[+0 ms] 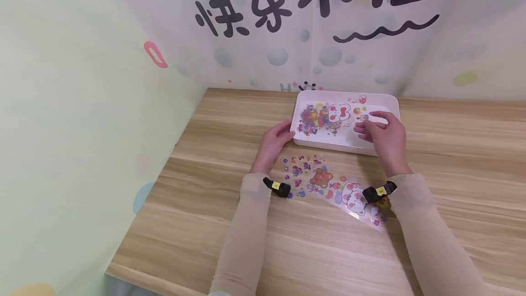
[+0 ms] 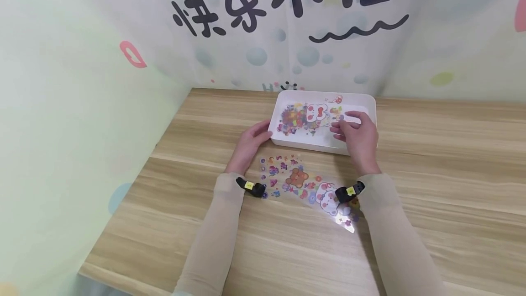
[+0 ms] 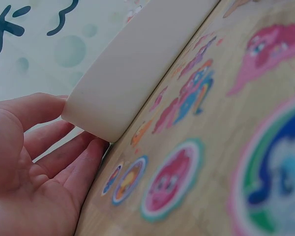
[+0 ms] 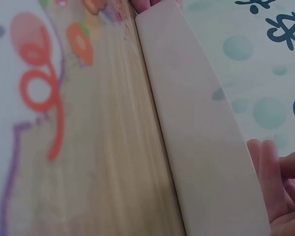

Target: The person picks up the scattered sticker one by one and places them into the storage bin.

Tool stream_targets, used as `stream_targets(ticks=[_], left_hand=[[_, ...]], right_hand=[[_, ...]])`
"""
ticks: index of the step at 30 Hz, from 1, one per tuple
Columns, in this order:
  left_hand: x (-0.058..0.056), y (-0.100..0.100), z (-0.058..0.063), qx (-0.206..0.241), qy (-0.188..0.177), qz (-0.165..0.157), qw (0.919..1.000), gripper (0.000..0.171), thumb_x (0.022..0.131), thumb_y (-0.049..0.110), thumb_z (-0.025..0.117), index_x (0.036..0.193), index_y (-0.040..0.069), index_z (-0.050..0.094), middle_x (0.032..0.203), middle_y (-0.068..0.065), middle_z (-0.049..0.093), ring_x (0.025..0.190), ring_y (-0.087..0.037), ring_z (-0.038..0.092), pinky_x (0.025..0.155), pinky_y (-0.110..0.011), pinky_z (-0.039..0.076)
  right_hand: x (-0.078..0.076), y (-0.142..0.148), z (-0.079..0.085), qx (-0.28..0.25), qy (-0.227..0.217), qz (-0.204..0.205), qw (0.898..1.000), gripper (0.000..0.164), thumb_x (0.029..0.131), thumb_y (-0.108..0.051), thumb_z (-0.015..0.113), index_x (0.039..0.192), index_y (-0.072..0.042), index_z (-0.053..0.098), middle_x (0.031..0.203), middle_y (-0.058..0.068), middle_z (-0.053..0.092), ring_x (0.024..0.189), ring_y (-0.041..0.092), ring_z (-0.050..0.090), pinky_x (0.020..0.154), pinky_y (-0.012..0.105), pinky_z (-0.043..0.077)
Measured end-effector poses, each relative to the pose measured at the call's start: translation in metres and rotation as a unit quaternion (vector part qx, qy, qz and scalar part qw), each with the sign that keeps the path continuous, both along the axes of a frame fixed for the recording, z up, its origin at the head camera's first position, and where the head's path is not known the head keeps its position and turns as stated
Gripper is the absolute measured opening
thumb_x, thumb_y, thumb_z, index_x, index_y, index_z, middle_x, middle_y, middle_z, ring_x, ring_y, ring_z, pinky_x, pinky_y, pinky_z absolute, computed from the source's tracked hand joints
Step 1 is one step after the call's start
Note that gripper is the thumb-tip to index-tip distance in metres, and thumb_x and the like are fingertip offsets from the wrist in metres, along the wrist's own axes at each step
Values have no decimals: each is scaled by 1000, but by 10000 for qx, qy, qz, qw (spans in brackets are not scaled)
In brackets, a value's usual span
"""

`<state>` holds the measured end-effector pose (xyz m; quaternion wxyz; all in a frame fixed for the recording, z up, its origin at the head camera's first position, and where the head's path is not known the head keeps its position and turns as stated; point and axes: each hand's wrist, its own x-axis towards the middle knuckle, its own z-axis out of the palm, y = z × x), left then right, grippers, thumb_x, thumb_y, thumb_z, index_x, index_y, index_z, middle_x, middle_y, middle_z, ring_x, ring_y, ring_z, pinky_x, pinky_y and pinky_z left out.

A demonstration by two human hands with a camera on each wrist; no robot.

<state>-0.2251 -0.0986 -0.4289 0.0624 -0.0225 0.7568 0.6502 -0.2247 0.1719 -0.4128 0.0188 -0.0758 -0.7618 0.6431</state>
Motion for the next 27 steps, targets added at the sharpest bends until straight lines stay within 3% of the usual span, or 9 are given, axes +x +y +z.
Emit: stream_targets(ticks=[6, 11, 21, 27], left_hand=[[-9, -2, -21, 41, 213, 146, 9997, 42, 84, 25, 61, 125, 23, 51, 122, 9, 53, 110, -4, 49, 92, -22, 41], [-10, -2, -21, 10, 120, 104, 9999, 43, 85, 28, 60, 127, 24, 50, 126, 8, 51, 112, -3, 47, 93, -20, 39], [-10, 0, -21, 36, 161, 70, 9998, 41, 86, 26, 59, 126, 24, 51, 125, 8, 51, 111, -2, 48, 91, -19, 40], [-9, 0, -22, 27, 256, 147, 9996, 40, 86, 25, 59, 125, 23, 52, 123, 9, 52, 109, -3, 49, 91, -20, 41]], right_hand=[[-1, 0, 2, 139, -61, 23, 9999, 54, 86, -36, 53, 136, -24, 34, 108, 11, 61, 90, 19, 63, 71, 19, 50], [-1, -1, 3, 122, -4, 6, 9999, 59, 87, -33, 53, 139, -31, 26, 109, 13, 60, 88, 20, 64, 69, 21, 51], [1, -2, 1, 172, 119, -20, 9998, 45, 86, -35, 54, 123, -12, 45, 107, 13, 62, 87, 21, 64, 69, 20, 50], [2, -5, 1, 496, 50, 23, 9988, 44, 85, -40, 53, 117, -9, 48, 108, 11, 61, 90, 21, 63, 71, 21, 50]])
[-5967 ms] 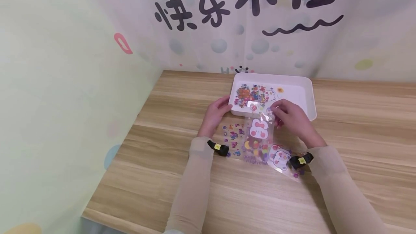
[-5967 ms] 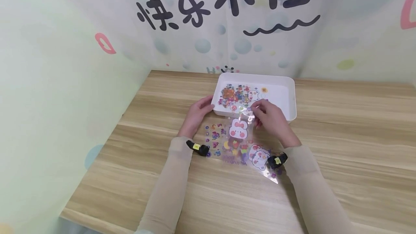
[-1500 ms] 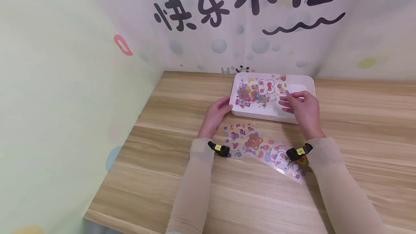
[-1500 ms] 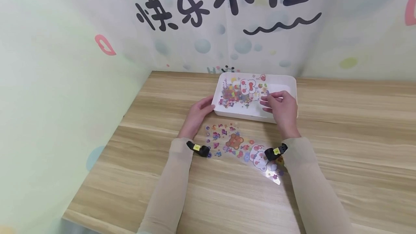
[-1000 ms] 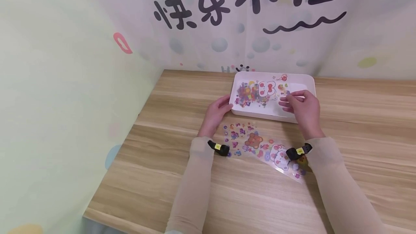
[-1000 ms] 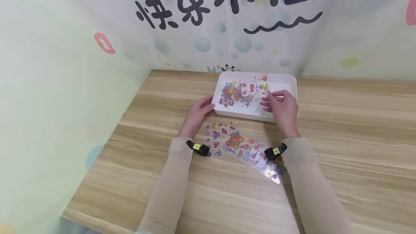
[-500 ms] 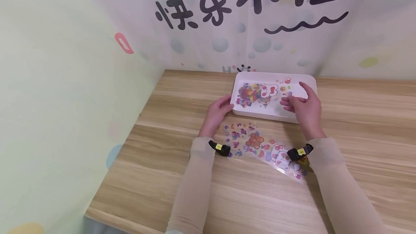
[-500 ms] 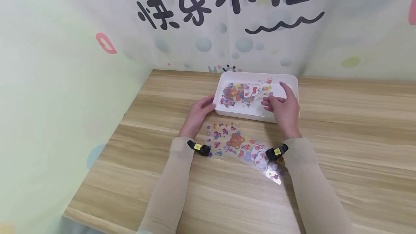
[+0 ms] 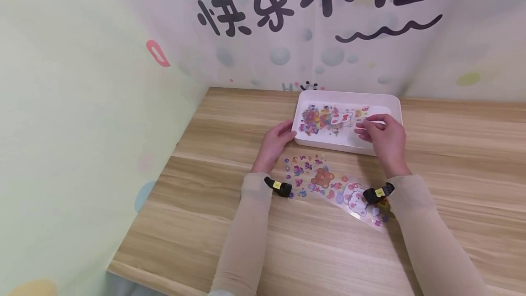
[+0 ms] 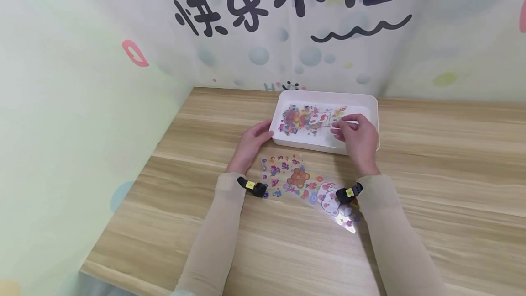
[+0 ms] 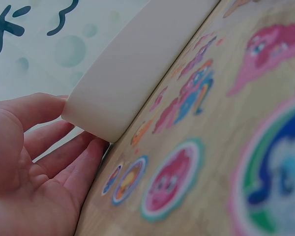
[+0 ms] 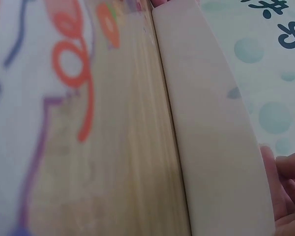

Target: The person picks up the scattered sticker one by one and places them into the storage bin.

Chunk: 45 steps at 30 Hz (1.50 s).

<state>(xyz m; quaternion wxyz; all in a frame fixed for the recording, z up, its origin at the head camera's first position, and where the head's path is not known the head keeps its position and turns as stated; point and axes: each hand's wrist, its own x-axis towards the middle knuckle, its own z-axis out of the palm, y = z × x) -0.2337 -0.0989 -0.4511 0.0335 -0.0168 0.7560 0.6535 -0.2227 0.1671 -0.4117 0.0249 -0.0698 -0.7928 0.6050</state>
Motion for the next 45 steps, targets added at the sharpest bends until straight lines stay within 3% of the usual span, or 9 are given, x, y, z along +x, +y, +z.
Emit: stream_targets(ticks=[6, 13, 21, 22, 24, 28, 31, 35, 45], left_hand=[[1, 0, 0, -16, -16, -7, 10000, 41, 86, 26, 59, 126, 23, 51, 124, 8, 52, 110, -3, 48, 91, -21, 40], [1, 0, 0, -7, -2, 3, 10000, 41, 86, 24, 59, 126, 23, 51, 125, 7, 51, 109, -2, 48, 91, -20, 40], [0, 0, 0, 86, 12, -17, 10000, 42, 85, 25, 60, 126, 23, 51, 125, 7, 51, 110, -3, 49, 91, -20, 40], [-1, 0, 0, 92, 6, -15, 10000, 43, 85, 25, 60, 126, 23, 51, 125, 7, 51, 110, -3, 49, 91, -19, 40], [-1, -1, -1, 109, -12, -19, 9999, 43, 84, 25, 61, 126, 23, 51, 125, 7, 51, 110, -3, 49, 91, -19, 40], [-1, -1, -1, 95, -42, -14, 9999, 43, 84, 26, 61, 126, 23, 51, 125, 8, 51, 109, -3, 49, 91, -19, 40], [-1, -1, -1, 79, -48, -18, 10000, 42, 85, 25, 60, 126, 23, 51, 125, 8, 51, 109, -3, 49, 91, -20, 41], [-1, -1, -1, 23, -62, -7, 10000, 41, 85, 25, 60, 125, 25, 51, 124, 9, 51, 109, -2, 49, 91, -20, 41], [0, 1, 0, -10, -32, 30, 10000, 41, 85, 26, 60, 125, 23, 52, 123, 9, 52, 109, -3, 49, 91, -20, 40]], right_hand=[[-1, -2, -2, 381, 8, 107, 9992, 45, 85, -42, 53, 114, -8, 50, 106, 10, 62, 92, 21, 62, 74, 21, 49], [-4, -1, -7, 1310, -154, 527, 9899, 45, 87, -45, 49, 113, -9, 55, 107, 9, 62, 91, 21, 61, 72, 32, 53], [-34, 15, -55, 2078, 53, 811, 9748, 57, 85, -58, 38, 118, -16, 55, 108, 2, 60, 91, 15, 59, 67, 26, 52], [-33, 15, -53, 2091, 36, 872, 9740, 58, 85, -58, 38, 120, -15, 55, 110, 4, 59, 91, 17, 59, 71, 29, 52], [-27, 11, -45, 2093, -57, 871, 9740, 58, 85, -58, 40, 119, -14, 55, 110, 6, 58, 90, 18, 58, 63, 26, 51], [-9, 2, -16, 1961, -226, 989, 9753, 56, 87, -51, 44, 120, -7, 54, 112, 15, 56, 91, 27, 55, 60, 29, 49], [-3, -2, -5, 2041, -261, 1048, 9730, 51, 89, -45, 45, 118, -4, 54, 109, 15, 56, 89, 27, 53, 67, 33, 47], [-2, -3, -2, 2167, -279, 1091, 9697, 44, 91, -41, 45, 116, -7, 55, 107, 13, 56, 87, 26, 52, 72, 35, 45], [-4, 0, -5, 2451, -346, 1298, 9601, 48, 91, -43, 43, 118, -5, 53, 108, 15, 55, 89, 28, 45, 72, 37, 41]])
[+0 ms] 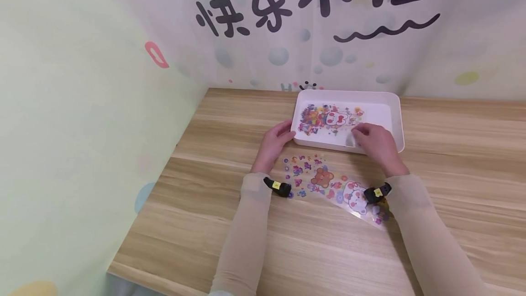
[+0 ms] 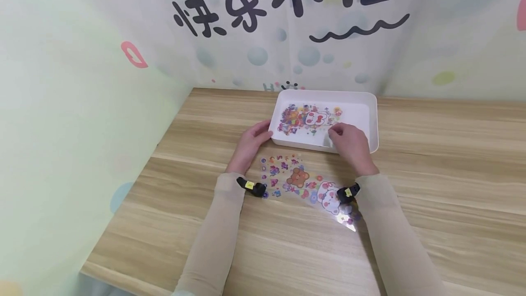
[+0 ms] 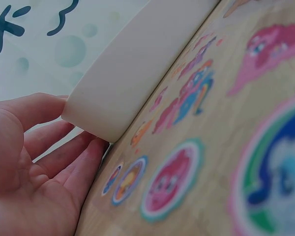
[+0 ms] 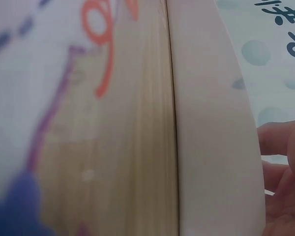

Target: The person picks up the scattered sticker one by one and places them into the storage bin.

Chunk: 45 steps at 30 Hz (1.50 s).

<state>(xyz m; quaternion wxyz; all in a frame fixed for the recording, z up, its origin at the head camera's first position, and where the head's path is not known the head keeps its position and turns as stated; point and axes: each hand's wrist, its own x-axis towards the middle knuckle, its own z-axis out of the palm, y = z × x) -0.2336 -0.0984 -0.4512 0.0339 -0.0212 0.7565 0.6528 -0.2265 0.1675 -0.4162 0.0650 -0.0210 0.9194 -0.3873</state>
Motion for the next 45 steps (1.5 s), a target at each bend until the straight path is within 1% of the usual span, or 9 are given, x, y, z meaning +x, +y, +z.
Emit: stream_targets(ticks=[7, 10, 16, 23, 28, 33, 36, 41, 45], left_hand=[[1, -1, 3, 84, -146, -158, 9997, 44, 85, 29, 61, 127, 23, 50, 127, 7, 50, 111, -2, 47, 92, -19, 40], [4, -1, 9, 167, -200, -227, 9994, 46, 85, 24, 60, 129, 19, 48, 129, 3, 48, 114, -6, 46, 93, -20, 39], [12, 1, 26, 37, -219, -269, 9994, 45, 88, 18, 57, 131, 13, 45, 131, -2, 46, 117, -11, 45, 93, -22, 39], [14, 1, 29, -17, -242, -265, 9994, 44, 88, 18, 55, 131, 13, 45, 132, -2, 46, 117, -11, 45, 93, -21, 39], [14, 1, 29, -25, -240, -266, 9994, 44, 89, 18, 55, 131, 14, 45, 132, -2, 46, 117, -11, 45, 94, -22, 39], [13, 1, 28, -30, -239, -275, 9993, 44, 88, 19, 56, 131, 15, 45, 131, -2, 47, 116, -11, 45, 94, -23, 38], [9, 0, 22, 76, -231, -252, 9994, 44, 87, 19, 57, 130, 16, 47, 130, 0, 48, 115, -9, 46, 94, -23, 38], [2, 0, 6, 144, -159, -165, 9996, 43, 85, 23, 60, 127, 22, 50, 126, 6, 51, 111, -4, 48, 93, -21, 39], [0, 0, 3, 71, -133, -114, 9998, 43, 85, 25, 60, 127, 23, 50, 124, 10, 51, 110, -3, 48, 92, -21, 40]], right_hand=[[-2, -3, -2, 600, -62, 409, 9973, 42, 91, -36, 45, 115, -3, 56, 114, 19, 52, 96, 33, 44, 81, 48, 41], [-2, -4, -1, 839, -42, 549, 9950, 42, 91, -35, 46, 115, -2, 55, 113, 20, 52, 96, 34, 46, 79, 48, 43], [-2, -5, 0, 1261, 39, 689, 9896, 43, 89, -33, 47, 116, 0, 53, 109, 21, 53, 91, 33, 50, 73, 47, 45], [1, -5, 2, 1389, 52, 645, 9882, 43, 89, -33, 47, 115, 0, 54, 105, 21, 54, 87, 32, 49, 69, 45, 45], [2, -6, 5, 1360, 104, 616, 9887, 42, 89, -32, 48, 114, 0, 54, 103, 20, 54, 85, 32, 49, 67, 43, 45], [2, -4, 8, 1106, 308, 427, 9925, 39, 90, -33, 47, 112, -2, 56, 103, 18, 54, 87, 31, 48, 70, 44, 43], [5, -1, 11, 923, 519, 308, 9939, 37, 90, -33, 47, 110, -3, 57, 103, 17, 55, 86, 30, 48, 71, 43, 42], [14, 1, 18, 753, 773, 218, 9939, 38, 90, -35, 47, 111, -5, 57, 99, 14, 56, 83, 28, 47, 70, 41, 42], [22, 2, 23, 650, 955, 266, 9929, 41, 90, -37, 45, 115, -6, 54, 96, 13, 57, 82, 27, 48, 67, 38, 40]])
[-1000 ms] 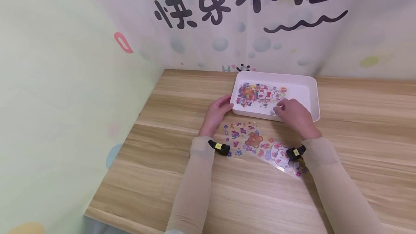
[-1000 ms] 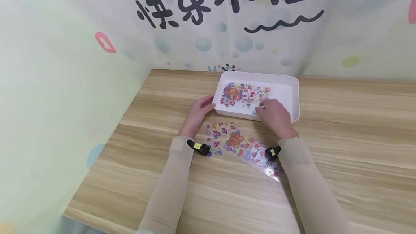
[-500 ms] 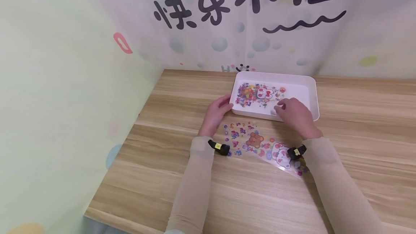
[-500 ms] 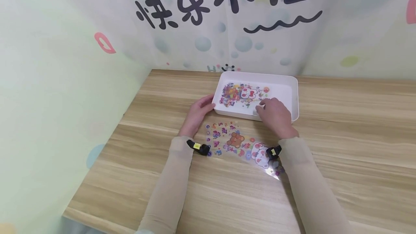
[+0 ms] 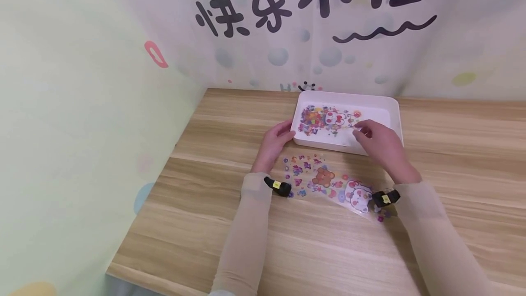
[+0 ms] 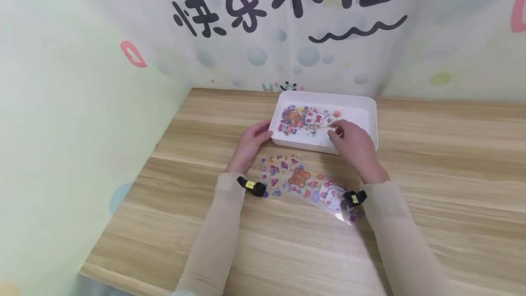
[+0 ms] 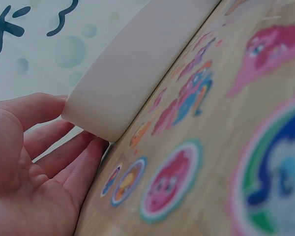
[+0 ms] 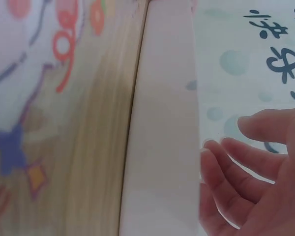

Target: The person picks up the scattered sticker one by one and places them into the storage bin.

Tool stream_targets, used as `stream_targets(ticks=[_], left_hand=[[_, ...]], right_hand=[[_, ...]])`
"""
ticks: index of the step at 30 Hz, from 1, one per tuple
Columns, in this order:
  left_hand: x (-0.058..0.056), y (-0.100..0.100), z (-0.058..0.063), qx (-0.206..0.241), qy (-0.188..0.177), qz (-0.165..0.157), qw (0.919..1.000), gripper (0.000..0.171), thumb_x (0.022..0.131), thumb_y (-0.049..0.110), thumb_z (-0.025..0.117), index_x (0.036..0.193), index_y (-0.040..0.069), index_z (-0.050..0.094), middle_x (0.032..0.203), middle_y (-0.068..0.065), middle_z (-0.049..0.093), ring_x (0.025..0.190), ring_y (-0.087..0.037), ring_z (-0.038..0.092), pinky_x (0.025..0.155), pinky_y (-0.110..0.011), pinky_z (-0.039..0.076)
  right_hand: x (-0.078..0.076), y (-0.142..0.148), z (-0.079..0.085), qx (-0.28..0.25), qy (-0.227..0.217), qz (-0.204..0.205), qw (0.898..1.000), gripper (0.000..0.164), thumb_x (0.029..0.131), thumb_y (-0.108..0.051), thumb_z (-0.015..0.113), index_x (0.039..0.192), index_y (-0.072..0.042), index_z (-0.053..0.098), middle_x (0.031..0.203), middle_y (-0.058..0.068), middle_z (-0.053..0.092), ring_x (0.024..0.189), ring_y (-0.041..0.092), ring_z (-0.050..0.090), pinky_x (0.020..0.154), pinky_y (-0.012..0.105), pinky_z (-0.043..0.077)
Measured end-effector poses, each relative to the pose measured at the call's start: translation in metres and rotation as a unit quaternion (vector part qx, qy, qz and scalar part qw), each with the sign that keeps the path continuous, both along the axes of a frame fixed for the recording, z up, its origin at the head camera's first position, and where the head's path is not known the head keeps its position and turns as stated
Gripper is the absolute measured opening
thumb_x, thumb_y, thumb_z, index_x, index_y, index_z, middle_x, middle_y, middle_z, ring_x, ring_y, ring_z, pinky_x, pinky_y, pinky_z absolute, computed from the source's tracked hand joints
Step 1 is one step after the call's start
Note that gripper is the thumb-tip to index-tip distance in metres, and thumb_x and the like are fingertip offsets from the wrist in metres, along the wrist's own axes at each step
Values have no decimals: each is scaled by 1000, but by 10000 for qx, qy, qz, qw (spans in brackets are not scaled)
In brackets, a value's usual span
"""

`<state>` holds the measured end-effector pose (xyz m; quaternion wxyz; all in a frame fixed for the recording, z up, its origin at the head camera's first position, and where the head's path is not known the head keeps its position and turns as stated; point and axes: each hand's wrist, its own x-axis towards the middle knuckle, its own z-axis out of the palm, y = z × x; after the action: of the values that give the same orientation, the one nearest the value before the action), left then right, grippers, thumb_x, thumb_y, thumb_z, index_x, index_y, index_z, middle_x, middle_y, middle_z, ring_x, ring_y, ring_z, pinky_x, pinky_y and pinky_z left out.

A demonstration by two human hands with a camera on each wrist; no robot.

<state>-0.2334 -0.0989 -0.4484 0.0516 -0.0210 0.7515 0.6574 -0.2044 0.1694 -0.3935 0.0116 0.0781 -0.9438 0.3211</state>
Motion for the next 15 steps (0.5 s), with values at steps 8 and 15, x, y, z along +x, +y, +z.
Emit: stream_targets(ticks=[8, 15], left_hand=[[8, -1, 18, 9, -67, -183, 9998, 45, 88, 20, 57, 131, 14, 45, 131, 0, 47, 116, -10, 46, 94, -22, 39], [2, 0, 3, 118, 112, -7, 9999, 44, 85, 23, 61, 127, 18, 50, 125, 5, 52, 111, -6, 49, 92, -22, 41]], right_hand=[[28, 9, 6, 37, -68, 221, 9997, 44, 90, -40, 46, 119, -7, 52, 96, 11, 58, 84, 25, 51, 63, 35, 44], [49, 19, 4, 473, -42, 454, 9978, 41, 91, -36, 47, 115, -3, 55, 92, 11, 59, 77, 24, 53, 60, 34, 46]])
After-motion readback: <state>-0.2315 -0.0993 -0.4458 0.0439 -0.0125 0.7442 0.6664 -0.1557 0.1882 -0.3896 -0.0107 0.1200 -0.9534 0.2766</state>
